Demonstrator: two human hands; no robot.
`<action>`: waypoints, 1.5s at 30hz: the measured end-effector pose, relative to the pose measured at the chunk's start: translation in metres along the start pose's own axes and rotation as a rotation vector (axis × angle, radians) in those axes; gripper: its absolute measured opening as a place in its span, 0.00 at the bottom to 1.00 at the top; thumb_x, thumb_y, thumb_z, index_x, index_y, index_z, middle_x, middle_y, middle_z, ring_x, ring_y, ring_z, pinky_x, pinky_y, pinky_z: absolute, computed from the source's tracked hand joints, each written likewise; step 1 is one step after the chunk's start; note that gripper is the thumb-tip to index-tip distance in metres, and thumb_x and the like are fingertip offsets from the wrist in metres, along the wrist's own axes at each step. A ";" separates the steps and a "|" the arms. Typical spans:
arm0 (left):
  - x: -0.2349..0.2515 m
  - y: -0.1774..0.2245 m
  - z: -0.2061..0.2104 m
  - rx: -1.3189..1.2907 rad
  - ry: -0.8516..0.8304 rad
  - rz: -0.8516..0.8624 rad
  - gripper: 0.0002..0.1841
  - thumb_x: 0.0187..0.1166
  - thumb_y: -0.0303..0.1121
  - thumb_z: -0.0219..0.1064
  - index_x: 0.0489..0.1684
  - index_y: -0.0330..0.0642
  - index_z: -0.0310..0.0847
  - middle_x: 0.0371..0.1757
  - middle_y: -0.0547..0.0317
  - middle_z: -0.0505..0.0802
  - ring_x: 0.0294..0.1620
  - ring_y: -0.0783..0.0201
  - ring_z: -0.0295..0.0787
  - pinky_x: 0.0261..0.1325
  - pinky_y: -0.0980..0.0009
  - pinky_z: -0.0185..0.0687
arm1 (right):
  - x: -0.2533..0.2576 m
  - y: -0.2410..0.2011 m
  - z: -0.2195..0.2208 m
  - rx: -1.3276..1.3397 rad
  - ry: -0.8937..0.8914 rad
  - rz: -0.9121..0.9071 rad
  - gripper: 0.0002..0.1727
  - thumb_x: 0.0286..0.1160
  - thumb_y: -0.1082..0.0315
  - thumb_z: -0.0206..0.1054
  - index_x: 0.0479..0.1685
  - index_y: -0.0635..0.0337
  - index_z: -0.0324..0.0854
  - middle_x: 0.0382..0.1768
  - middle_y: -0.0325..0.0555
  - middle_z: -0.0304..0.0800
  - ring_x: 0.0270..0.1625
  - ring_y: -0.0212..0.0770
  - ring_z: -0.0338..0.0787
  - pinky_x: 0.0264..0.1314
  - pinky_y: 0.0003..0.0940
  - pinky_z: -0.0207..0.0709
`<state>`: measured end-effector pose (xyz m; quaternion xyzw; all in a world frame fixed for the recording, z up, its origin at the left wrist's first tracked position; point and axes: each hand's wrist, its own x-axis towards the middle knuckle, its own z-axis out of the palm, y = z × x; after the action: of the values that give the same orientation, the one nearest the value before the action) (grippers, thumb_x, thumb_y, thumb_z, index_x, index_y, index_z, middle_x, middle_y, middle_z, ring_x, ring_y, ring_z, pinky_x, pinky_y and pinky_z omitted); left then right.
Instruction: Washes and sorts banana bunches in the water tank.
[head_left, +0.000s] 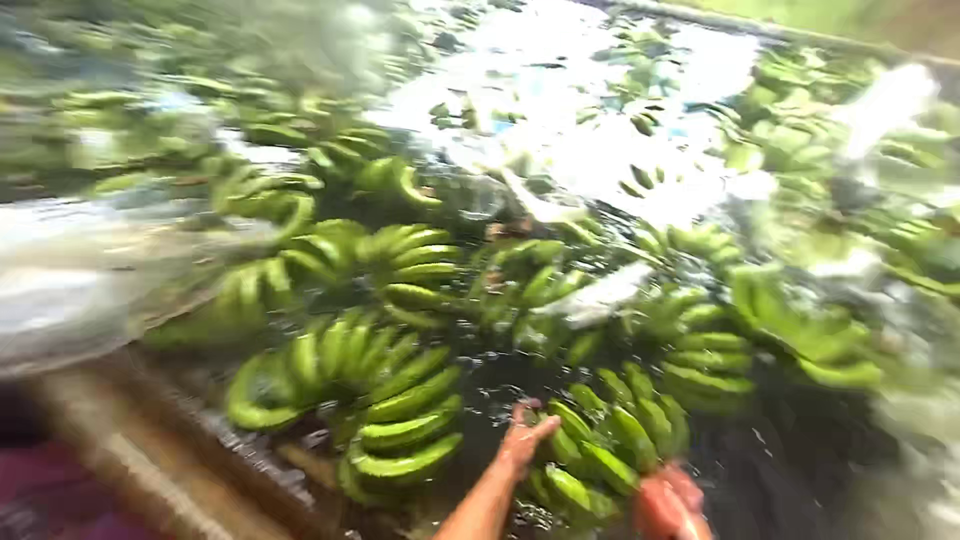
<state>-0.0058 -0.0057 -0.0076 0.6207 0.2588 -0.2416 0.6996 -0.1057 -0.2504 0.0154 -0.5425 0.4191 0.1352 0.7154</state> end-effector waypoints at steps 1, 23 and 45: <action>-0.005 -0.007 0.006 0.031 -0.034 0.080 0.37 0.69 0.33 0.79 0.78 0.32 0.66 0.67 0.40 0.85 0.65 0.55 0.86 0.67 0.57 0.85 | -0.002 0.005 -0.007 -0.013 0.065 -0.034 0.15 0.87 0.65 0.56 0.63 0.63 0.76 0.34 0.45 0.88 0.32 0.37 0.87 0.36 0.37 0.85; -0.041 -0.075 0.081 1.044 -0.395 -0.264 0.43 0.78 0.45 0.73 0.89 0.30 0.56 0.85 0.33 0.71 0.88 0.42 0.65 0.89 0.50 0.59 | 0.017 0.020 0.006 -0.939 0.148 -0.049 0.39 0.78 0.54 0.70 0.87 0.64 0.65 0.85 0.69 0.64 0.88 0.63 0.65 0.91 0.55 0.59; -0.075 -0.021 0.053 0.468 -0.277 -0.058 0.39 0.75 0.32 0.72 0.86 0.28 0.59 0.76 0.37 0.81 0.76 0.59 0.80 0.80 0.62 0.75 | 0.094 -0.102 0.014 -1.037 0.394 -0.533 0.27 0.75 0.62 0.72 0.70 0.68 0.81 0.74 0.71 0.78 0.78 0.69 0.77 0.76 0.65 0.72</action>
<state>-0.0723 -0.0591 0.0314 0.7189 0.1155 -0.3971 0.5587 0.0243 -0.3008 0.0131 -0.9207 0.2730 0.0351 0.2766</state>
